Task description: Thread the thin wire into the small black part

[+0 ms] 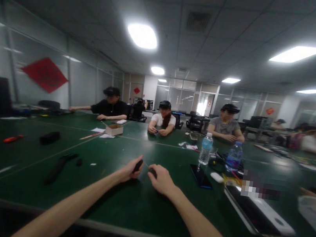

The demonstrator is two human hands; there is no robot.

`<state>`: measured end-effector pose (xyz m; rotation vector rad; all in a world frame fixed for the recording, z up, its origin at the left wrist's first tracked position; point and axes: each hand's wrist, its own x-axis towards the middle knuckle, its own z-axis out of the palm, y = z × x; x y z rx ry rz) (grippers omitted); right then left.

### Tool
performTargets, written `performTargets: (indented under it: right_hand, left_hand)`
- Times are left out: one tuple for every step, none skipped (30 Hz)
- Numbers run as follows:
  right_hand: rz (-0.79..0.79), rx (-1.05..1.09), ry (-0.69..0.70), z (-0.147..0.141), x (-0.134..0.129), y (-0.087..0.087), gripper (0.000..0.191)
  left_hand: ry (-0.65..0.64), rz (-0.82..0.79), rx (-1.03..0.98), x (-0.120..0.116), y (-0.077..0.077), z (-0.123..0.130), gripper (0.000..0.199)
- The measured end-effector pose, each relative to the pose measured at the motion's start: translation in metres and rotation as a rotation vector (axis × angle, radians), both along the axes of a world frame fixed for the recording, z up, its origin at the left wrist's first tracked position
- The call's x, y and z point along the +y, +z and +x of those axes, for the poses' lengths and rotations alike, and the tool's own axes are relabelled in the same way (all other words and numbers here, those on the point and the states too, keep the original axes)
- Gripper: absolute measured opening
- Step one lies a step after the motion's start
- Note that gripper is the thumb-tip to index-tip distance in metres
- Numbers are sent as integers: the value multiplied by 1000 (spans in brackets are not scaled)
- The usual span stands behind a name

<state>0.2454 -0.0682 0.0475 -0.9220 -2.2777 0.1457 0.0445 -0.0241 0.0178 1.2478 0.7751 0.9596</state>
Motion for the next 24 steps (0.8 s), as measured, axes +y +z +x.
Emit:
performTargets:
  right_hand:
    - [-4,-5,6,0,0,0,25]
    - [-9,-9,13,1,0,0,25]
    - [-17,-15,17,2,0,0,26]
    - [-25,-22,16,2,0,0,26]
    - [-32,-27,11,2,1,0,27]
    - [-39,-33,5,2,1,0,27]
    - [-45,-39,3,2,1,0,27]
    - [-48,-46,3,2,1,-1,28]
    - [-47,-51,3,2,2,-1,28]
    - [-45,-57,0,2,2,-1,28]
    - [-42,-64,-5,2,2,-1,28]
    - [-39,-72,-12,2,1,-1,28]
    - [-35,-83,-20,2,1,0,28]
    - [-32,-96,-27,2,0,0,28]
    - [-30,-113,-34,2,0,0,29]
    - [-29,-131,-40,2,-1,0,29]
    - [-25,-148,-48,2,-1,1,29]
    - [-19,-163,-57,1,-2,1,30]
    - [-11,-175,-67,1,-3,1,30]
    - [-1,-184,-79,0,-4,1,30]
    - [10,-192,-92,0,-4,0,31]
    - [21,-201,-105,-1,-5,0,31]
    - [31,-213,-119,-2,-6,0,31]
    - [40,-225,-132,-2,-7,-1,32]
  left_hand:
    - [-1,4,0,0,1,0,53]
    - [-1,5,4,0,1,-1,53]
    - [-1,4,9,0,2,-1,53]
    - [-3,4,14,0,2,-1,52]
    - [-4,3,18,0,2,-1,52]
    - [-2,3,19,0,2,-1,52]
    - [2,2,21,0,2,-1,52]
    - [8,2,23,1,2,0,53]
    - [16,1,28,1,1,0,53]
    - [27,2,34,1,1,1,54]
    - [39,5,43,2,1,1,55]
    - [51,10,54,2,1,1,56]
    - [64,16,68,3,1,2,56]
    - [77,22,85,3,1,2,56]
    - [91,29,107,3,1,1,56]
    - [105,37,134,3,1,1,56]
    - [119,50,166,3,1,1,57]
    - [131,66,205,2,1,0,57]
    - [143,89,252,2,2,-1,58]
    - [151,118,308,2,3,-3,59]
    - [155,153,374,2,4,-4,61]
    - [159,195,443,2,6,-6,63]
    - [157,239,517,2,7,-7,65]
    - [149,289,592,2,9,-8,66]
